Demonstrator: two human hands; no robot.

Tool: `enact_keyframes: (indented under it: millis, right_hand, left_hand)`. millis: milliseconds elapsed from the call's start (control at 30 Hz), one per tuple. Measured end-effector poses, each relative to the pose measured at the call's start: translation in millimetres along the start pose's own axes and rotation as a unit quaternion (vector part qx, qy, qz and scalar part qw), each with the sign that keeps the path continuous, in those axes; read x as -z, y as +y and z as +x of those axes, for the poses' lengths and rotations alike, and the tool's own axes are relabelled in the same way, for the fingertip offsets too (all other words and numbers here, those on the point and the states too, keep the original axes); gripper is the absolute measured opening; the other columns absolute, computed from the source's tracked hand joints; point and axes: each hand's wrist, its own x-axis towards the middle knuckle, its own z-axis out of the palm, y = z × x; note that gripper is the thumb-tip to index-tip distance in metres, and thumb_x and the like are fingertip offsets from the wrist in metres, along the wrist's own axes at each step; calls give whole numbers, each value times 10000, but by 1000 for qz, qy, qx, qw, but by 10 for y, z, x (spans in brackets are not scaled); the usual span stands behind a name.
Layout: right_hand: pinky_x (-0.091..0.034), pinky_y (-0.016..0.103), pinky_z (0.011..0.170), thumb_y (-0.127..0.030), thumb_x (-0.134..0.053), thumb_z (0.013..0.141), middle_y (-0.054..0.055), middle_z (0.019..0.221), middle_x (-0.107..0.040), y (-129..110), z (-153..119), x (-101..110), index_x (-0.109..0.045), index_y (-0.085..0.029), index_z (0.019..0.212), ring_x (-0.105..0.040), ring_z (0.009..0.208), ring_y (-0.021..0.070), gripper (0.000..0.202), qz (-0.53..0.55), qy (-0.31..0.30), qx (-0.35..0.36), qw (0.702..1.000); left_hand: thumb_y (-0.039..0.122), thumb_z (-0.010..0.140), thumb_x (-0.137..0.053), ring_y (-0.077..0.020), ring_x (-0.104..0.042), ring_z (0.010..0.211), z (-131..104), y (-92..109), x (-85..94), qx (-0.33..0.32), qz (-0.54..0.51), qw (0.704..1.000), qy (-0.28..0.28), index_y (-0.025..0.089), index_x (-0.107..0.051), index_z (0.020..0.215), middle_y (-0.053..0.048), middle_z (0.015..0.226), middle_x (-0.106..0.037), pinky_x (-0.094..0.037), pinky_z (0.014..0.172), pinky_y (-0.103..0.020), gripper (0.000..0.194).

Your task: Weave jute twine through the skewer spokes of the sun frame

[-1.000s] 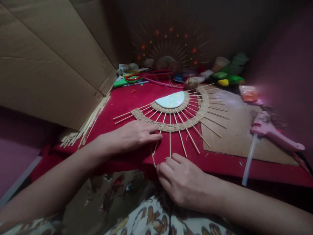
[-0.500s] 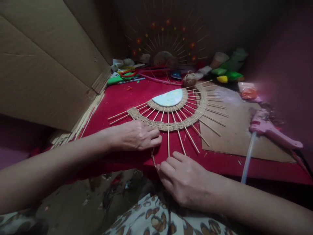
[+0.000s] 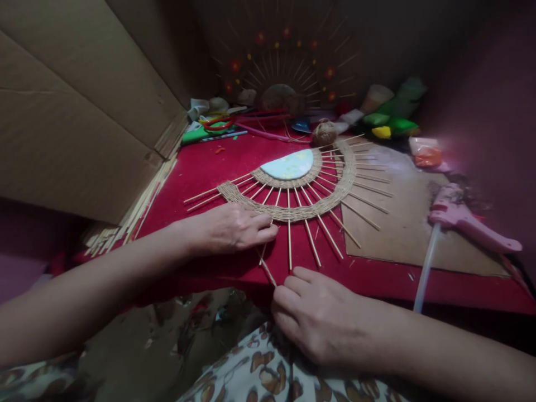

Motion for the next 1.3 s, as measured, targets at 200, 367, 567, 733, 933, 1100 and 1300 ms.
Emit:
enact_keyframes:
  millis: [200,367,567,733,933,1100,1300]
  right_hand:
    - [-312,356,688,-195,-449,931,37,800,-513,-43,57,-18,-584,-156,817,-431,681,177,181,21,-7,31,999]
    - [-297,361,672,-178,-429,928,37,793,-515,-70,72,-80,-582,-162,815,-437,672,184,191,5,-18,30,999]
    - [-303,344,659,-154,-454,897,37,758,-531,16,-42,116,-568,-166,780,-418,643,175,164,-14,45,-44,998]
    - [-299,309,612,-60,-419,878,51,742,-568,409,-131,271,-599,-150,840,-441,630,159,205,-87,74,-156,981]
    - [-354,290,625,-87,-441,867,96,860,-640,920,-229,147,-639,-139,982,-531,706,171,235,-112,21,-287,951]
    - [-388,282,669,-109,-470,873,100,923,-652,947,-296,48,-633,-156,1043,-561,754,169,241,-82,38,-307,947]
    - [-414,301,702,-78,-451,854,103,968,-659,875,-356,20,-623,-156,1039,-572,795,188,264,-56,70,-287,954]
  left_hand:
    - [29,907,-317,-136,-567,583,30,20,10,-3,43,999,-19,151,-604,980,-62,802,-642,-390,470,-277,320]
    - [53,903,-348,-130,-570,605,6,8,-19,14,31,999,-34,172,-601,1013,-71,856,-662,-408,510,-272,300]
    - [80,938,-313,-151,-572,665,-9,-12,-5,16,-24,999,-13,135,-615,1024,-99,879,-651,-433,582,-282,319]
    - [151,970,-320,-157,-583,772,-79,-9,-106,79,-123,989,3,173,-611,1085,-91,925,-651,-454,694,-275,314]
    - [244,956,-401,-181,-566,822,-179,-30,-231,265,-145,948,97,151,-609,1063,-97,975,-638,-463,717,-305,252]
    - [304,911,-509,-254,-514,1041,-217,-97,-193,243,-155,954,78,126,-572,1145,-157,1147,-588,-444,910,-421,301]
    - [326,907,-508,-257,-514,1044,-240,-138,-194,249,-182,950,49,142,-584,1088,-155,1145,-561,-434,914,-419,269]
